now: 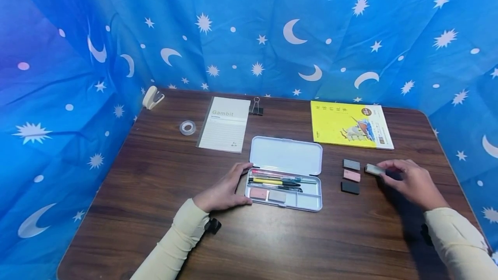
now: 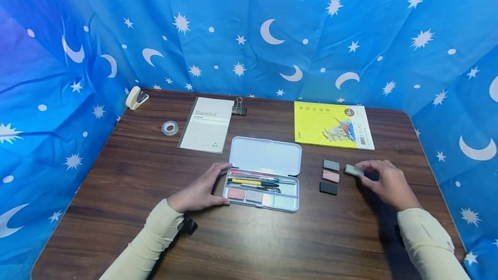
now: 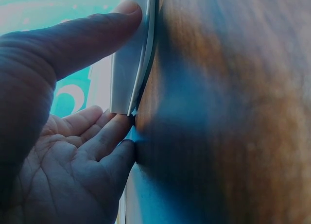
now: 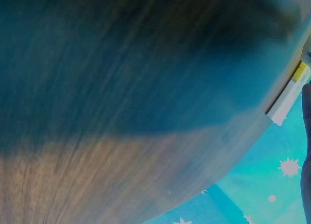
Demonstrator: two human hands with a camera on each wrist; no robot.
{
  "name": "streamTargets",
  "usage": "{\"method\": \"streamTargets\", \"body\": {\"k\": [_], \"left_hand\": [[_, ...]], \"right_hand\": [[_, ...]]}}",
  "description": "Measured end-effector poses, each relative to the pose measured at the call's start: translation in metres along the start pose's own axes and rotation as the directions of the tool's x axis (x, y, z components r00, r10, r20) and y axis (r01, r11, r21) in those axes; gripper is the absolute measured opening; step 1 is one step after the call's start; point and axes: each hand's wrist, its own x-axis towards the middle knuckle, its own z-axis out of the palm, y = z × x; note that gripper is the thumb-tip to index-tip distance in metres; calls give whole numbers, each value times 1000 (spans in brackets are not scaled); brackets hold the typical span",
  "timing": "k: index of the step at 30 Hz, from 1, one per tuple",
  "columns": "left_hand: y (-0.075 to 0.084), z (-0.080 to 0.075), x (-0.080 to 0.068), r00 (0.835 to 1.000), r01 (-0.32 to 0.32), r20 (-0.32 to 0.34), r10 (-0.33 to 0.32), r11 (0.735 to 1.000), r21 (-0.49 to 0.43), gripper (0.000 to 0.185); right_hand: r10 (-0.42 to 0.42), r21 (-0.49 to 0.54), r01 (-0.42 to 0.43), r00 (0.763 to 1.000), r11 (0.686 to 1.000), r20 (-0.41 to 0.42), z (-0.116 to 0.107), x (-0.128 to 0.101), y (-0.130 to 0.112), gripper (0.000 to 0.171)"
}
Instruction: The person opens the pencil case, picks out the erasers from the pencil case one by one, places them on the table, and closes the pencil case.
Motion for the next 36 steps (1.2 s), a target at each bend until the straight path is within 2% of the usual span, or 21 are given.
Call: {"method": "streamTargets", "body": {"k": [9,13,16,20,23,26,30,33,36], "left_hand": [[1,2,-1,1000,10,5,-10,1000,-1,100],[-1,3,-3,1000,9,6,-9,1000,-7,101],[-3,3,-4,1000,-11,-4,11,1000,-5,101],[-5,3,-4,1000,-19,-12,19,1000,-13,101],[-5,2,-3,1000,-16,-11,16,1000,-21,100],[-7,2,-3,1000,-25,-19,24,1000,-13,100],[-8,1,-3,999,-35,-26,35,999,0,100],[-5,0,-2,999,-34,-16,34,999,0,100],[-3,0,0,999,-35,-12,35,999,4,100]], "right_hand": [[55,9,-55,996,998,72,6,2,2,33],[61,29,-63,997,998,56,6,1,-1,35],[52,60,-53,998,997,20,7,0,-15,32],[-37,112,46,996,993,-76,17,4,-57,31],[-179,134,198,974,971,-140,33,10,-99,35],[-288,182,304,951,935,-109,54,14,-143,38],[-380,289,375,924,881,-43,83,16,-192,36],[-446,335,433,894,837,-41,103,19,-218,32],[-485,337,466,874,818,-32,117,23,-235,28]]}}
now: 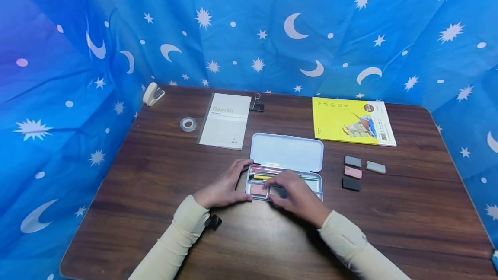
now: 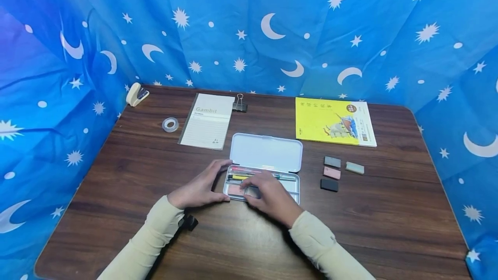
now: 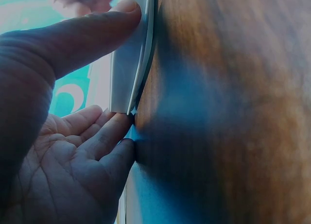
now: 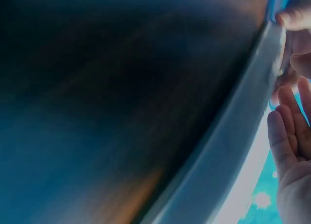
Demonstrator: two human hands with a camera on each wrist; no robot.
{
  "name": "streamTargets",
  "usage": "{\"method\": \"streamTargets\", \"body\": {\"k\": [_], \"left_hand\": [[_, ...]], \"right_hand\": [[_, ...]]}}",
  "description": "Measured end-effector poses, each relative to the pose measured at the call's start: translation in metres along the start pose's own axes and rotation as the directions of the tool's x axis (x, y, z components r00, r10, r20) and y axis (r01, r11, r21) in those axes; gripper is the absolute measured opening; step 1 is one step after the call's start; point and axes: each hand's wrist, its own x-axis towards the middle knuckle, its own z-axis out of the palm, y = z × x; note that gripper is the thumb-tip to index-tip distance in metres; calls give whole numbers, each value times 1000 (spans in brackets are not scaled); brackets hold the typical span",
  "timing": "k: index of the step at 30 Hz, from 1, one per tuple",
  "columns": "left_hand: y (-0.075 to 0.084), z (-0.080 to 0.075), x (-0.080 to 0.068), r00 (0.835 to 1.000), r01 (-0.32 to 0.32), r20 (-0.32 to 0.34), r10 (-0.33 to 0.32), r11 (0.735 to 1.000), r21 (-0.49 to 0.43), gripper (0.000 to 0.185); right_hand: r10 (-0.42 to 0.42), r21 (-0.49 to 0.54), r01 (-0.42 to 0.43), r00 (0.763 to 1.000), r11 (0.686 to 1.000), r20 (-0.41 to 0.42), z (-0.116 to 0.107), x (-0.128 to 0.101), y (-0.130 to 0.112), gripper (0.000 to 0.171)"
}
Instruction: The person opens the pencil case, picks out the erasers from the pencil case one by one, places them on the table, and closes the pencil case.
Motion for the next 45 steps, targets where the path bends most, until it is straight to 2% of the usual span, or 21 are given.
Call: {"method": "streamTargets", "body": {"k": [3,7,13,20,24,28,31,35,39,42,45], "left_hand": [[0,2,2,1000,-5,0,5,1000,9,99],[0,3,4,1000,-6,4,6,1000,8,99],[2,1,5,1000,-3,13,3,1000,0,99],[2,0,4,1000,6,12,-6,1000,0,100],[2,1,3,1000,15,15,-15,1000,0,100],[1,1,1,1000,11,10,-11,1000,-9,101],[-1,2,0,1000,-9,-10,9,1000,-23,102],[-3,3,0,999,-30,-37,29,999,-23,102],[1,1,0,1000,-12,-21,12,1000,-7,102],[2,1,0,1000,-2,-8,2,1000,6,101],[3,1,1,1000,-4,-6,4,1000,12,101]], "right_hand": [[-1,-10,1,1000,1000,29,9,7,-3,27],[10,-29,-8,999,1000,46,9,9,-3,28],[23,-59,-20,999,998,49,5,7,-2,27],[2,-35,0,999,999,33,6,8,-1,28],[37,1,-37,999,999,22,0,6,1,27],[128,12,-128,992,992,-16,-22,-5,8,32],[205,-38,-208,976,977,-75,-49,-21,20,36],[257,-139,-286,947,948,-193,-90,-55,43,38],[368,-186,-420,893,888,-260,-126,-95,68,33],[471,-196,-527,839,827,-271,-146,-120,82,30],[527,-201,-582,807,788,-268,-158,-138,94,29]]}}
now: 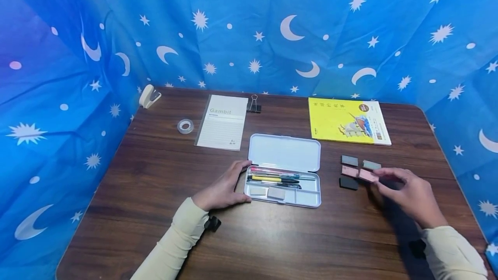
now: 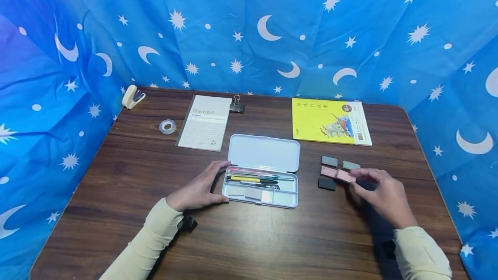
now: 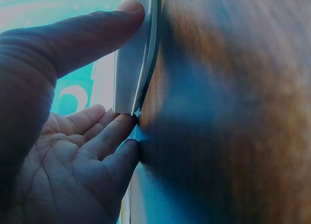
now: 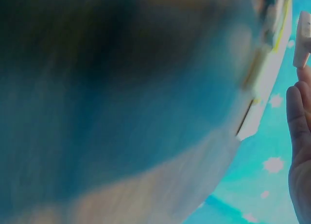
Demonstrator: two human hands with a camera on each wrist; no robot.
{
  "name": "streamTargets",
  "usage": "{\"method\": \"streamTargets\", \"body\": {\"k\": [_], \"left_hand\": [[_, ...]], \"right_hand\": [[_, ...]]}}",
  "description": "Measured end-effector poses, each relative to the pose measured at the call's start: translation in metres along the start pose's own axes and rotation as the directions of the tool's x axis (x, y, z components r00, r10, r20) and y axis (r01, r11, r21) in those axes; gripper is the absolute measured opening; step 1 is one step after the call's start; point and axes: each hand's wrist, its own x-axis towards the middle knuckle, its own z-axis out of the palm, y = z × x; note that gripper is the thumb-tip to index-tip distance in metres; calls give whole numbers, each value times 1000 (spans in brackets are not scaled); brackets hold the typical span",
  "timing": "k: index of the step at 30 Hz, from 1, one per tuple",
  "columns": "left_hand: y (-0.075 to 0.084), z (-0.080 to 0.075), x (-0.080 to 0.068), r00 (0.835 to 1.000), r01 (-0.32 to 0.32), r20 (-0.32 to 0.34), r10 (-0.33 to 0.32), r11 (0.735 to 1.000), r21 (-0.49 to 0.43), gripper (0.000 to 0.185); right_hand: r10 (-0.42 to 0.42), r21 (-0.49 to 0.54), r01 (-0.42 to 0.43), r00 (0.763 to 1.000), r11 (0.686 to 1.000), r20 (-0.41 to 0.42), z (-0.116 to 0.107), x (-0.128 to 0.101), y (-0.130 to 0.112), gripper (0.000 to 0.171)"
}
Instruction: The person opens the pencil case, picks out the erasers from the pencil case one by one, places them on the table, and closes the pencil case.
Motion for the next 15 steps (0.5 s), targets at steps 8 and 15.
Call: {"method": "streamTargets", "body": {"k": [8,15], "left_hand": [[1,0,3,1000,-4,4,4,1000,9,101],[-8,5,1,1000,-17,-14,17,1000,15,99]], "right_hand": [[82,-40,-79,993,996,88,-5,-3,32,29],[80,-28,-77,991,997,111,1,-1,36,29]]}}
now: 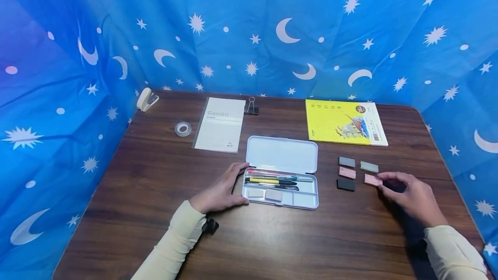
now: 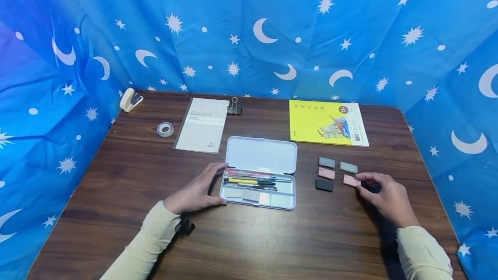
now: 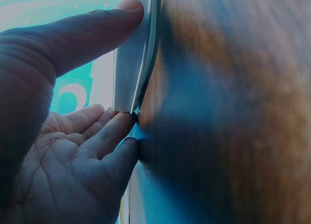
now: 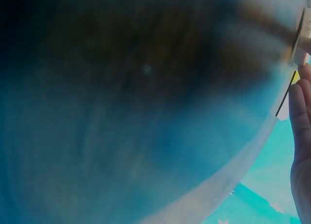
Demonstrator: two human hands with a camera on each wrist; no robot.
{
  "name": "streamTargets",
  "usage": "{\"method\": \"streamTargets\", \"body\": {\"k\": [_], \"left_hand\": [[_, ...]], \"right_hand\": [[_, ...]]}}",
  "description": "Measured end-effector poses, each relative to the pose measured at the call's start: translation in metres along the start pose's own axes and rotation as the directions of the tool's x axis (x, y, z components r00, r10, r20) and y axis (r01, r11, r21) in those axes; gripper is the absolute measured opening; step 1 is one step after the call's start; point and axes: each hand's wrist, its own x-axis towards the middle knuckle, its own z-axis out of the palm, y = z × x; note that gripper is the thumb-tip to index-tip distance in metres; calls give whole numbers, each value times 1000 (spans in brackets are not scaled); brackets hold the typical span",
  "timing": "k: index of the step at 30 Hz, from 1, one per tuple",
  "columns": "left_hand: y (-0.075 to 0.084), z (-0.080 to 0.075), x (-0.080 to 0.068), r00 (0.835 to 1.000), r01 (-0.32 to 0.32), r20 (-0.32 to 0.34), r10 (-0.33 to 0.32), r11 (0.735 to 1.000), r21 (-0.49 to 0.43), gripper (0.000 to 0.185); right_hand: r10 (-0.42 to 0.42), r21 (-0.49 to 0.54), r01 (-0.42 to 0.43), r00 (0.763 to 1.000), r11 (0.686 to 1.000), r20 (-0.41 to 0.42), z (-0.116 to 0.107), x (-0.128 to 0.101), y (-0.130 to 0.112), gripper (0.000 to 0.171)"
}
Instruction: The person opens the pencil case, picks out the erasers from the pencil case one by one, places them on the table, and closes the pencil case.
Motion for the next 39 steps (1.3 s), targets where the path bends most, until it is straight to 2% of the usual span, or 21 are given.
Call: {"method": "streamTargets", "body": {"k": [4,6,9,12,15,18,19,21,26,33,39], "left_hand": [[-3,2,-2,999,-41,-28,41,999,4,98],[0,0,-2,1000,-23,-22,23,1000,-7,99],[4,-3,-1,1000,8,0,-8,1000,-20,99],[8,-6,1,1000,25,16,-25,999,-19,100],[9,-8,2,1000,24,13,-24,1000,-4,100],[8,-8,3,1000,14,4,-14,1000,-2,100],[7,-7,3,1000,11,3,-11,1000,-2,101],[1,-3,4,1000,-10,-8,10,1000,1,101],[-6,4,3,998,-53,-37,53,999,-4,101],[5,-2,2,1000,-12,-5,11,999,-31,101],[8,-5,1,999,43,23,-43,999,-18,100]], "right_hand": [[-4,-11,4,1000,1000,3,3,2,1,28],[-8,-10,8,1000,1000,-10,3,2,1,29],[-26,-16,25,997,1000,-73,2,0,-3,30],[-78,-5,78,985,997,-156,6,-5,-20,33],[-217,20,229,945,973,-246,20,-7,-54,39],[-382,64,414,880,908,-283,44,-7,-98,43],[-419,76,455,865,887,-277,52,-7,-112,44],[-466,131,500,856,856,-226,67,-7,-137,42],[-488,220,494,869,841,-82,94,-9,-177,34],[-493,225,479,870,848,5,106,-7,-192,31],[-510,220,493,860,842,23,112,-4,-195,28]]}}
